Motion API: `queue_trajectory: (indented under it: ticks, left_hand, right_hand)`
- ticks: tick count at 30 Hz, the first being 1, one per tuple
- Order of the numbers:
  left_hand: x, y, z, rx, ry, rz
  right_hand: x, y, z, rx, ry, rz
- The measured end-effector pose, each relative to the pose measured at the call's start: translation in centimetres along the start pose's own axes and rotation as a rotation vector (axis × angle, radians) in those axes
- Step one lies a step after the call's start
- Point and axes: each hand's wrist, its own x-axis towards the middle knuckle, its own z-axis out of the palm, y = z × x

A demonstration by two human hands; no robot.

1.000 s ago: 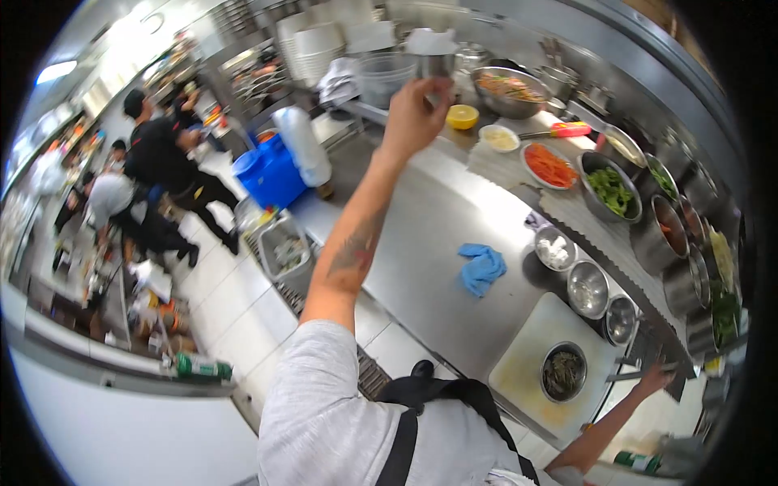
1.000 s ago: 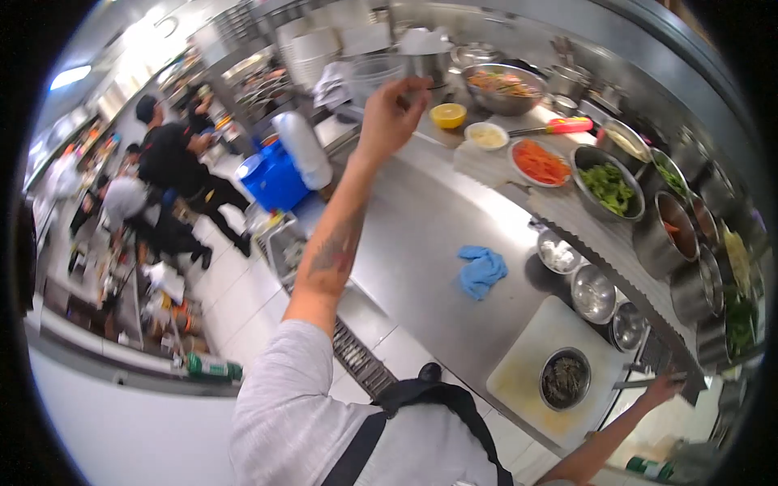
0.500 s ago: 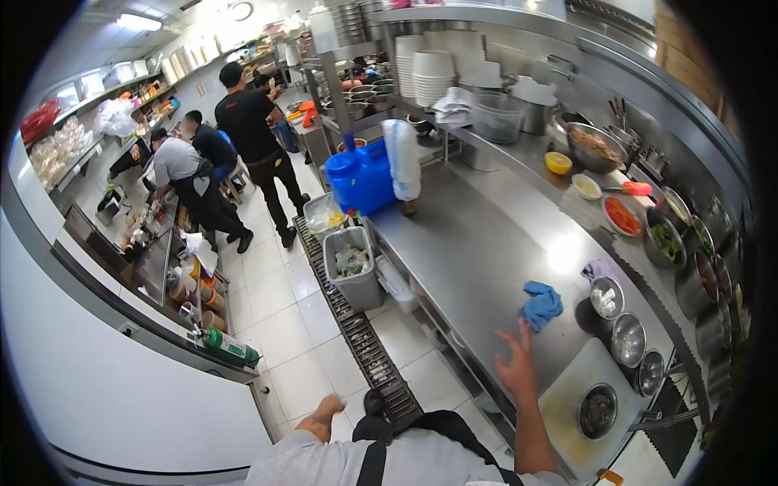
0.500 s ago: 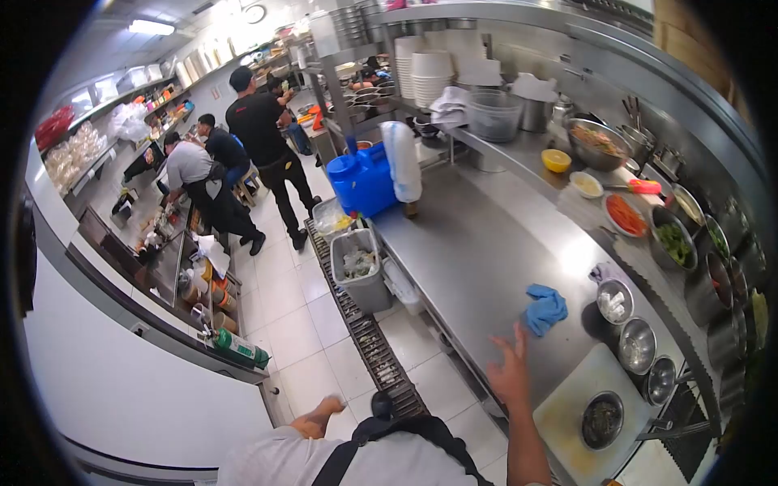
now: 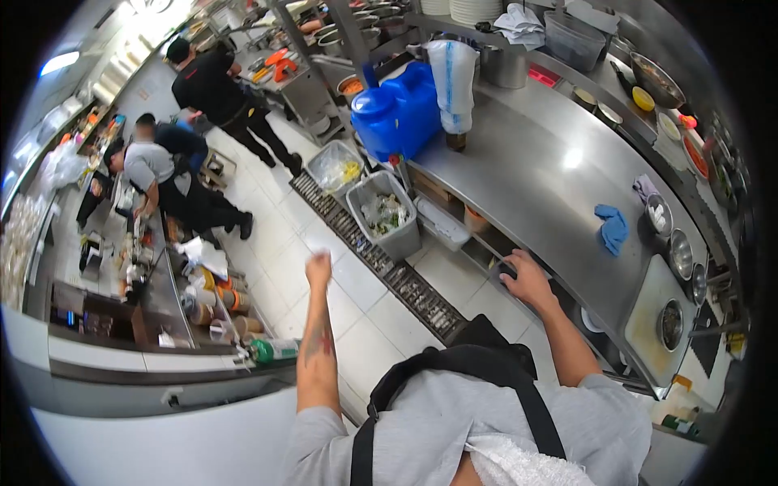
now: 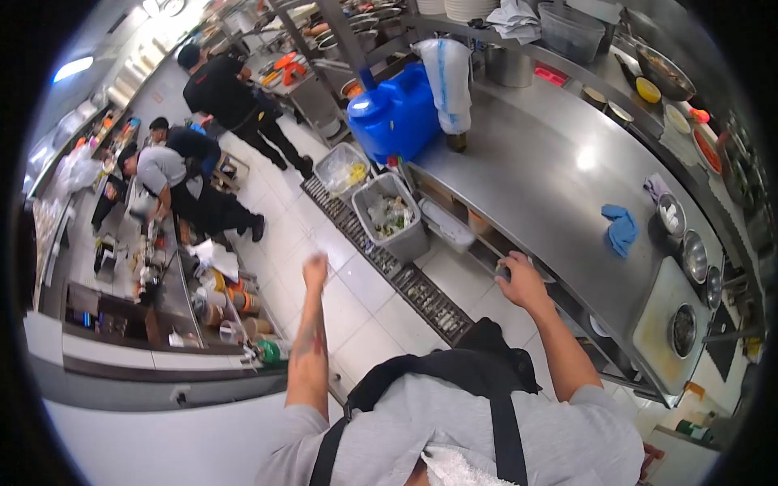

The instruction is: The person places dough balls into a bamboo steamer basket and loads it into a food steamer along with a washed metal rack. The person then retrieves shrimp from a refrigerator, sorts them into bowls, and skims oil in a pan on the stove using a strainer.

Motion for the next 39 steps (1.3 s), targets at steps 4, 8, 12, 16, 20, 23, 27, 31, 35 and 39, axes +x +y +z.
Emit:
queue_trajectory:
  ticks: [4,8,12,16,20,23,27,31,35,39]
  left_hand:
    - [23.4,21.8,-7.8,-0.317,0.132,0.416]
    - [32.9,41.4,-20.0,-0.227,0.385,0.722]
    - [44.0,50.6,-25.2,-0.011,0.481,0.814]
    - [56.9,54.9,-26.9,0.076,0.383,0.645]
    - [66.4,56.8,-25.1,0.115,0.468,0.593]
    - [71.9,57.9,-22.0,0.065,0.292,0.782]
    - [78.7,56.1,-24.4,-0.852,0.116,0.832]
    - [71.3,49.5,-30.0,-1.486,0.260,0.803]
    - [61.8,43.4,-25.6,-1.704,0.264,0.902]
    - [40.2,41.7,-13.9,-1.495,0.252,1.025]
  right_hand:
    - [6.0,-1.3,1.3,0.105,-0.068,0.037]
    - [11.3,-0.3,3.6,0.170,0.012,0.187]
    - [19.1,-0.9,6.2,0.312,0.153,0.180]
    - [24.6,-7.3,3.8,0.321,0.134,0.089]
    - [27.1,-10.4,4.3,0.418,0.176,0.047]
    - [26.8,-11.4,5.5,0.313,0.200,0.138]
    - [25.0,-12.9,8.7,0.366,0.300,0.327]
    - [26.2,-17.7,8.8,0.478,0.286,0.437]
    - [28.4,-23.5,5.5,0.347,0.216,0.222]
    - [29.1,-28.3,1.7,0.666,0.300,-0.103]
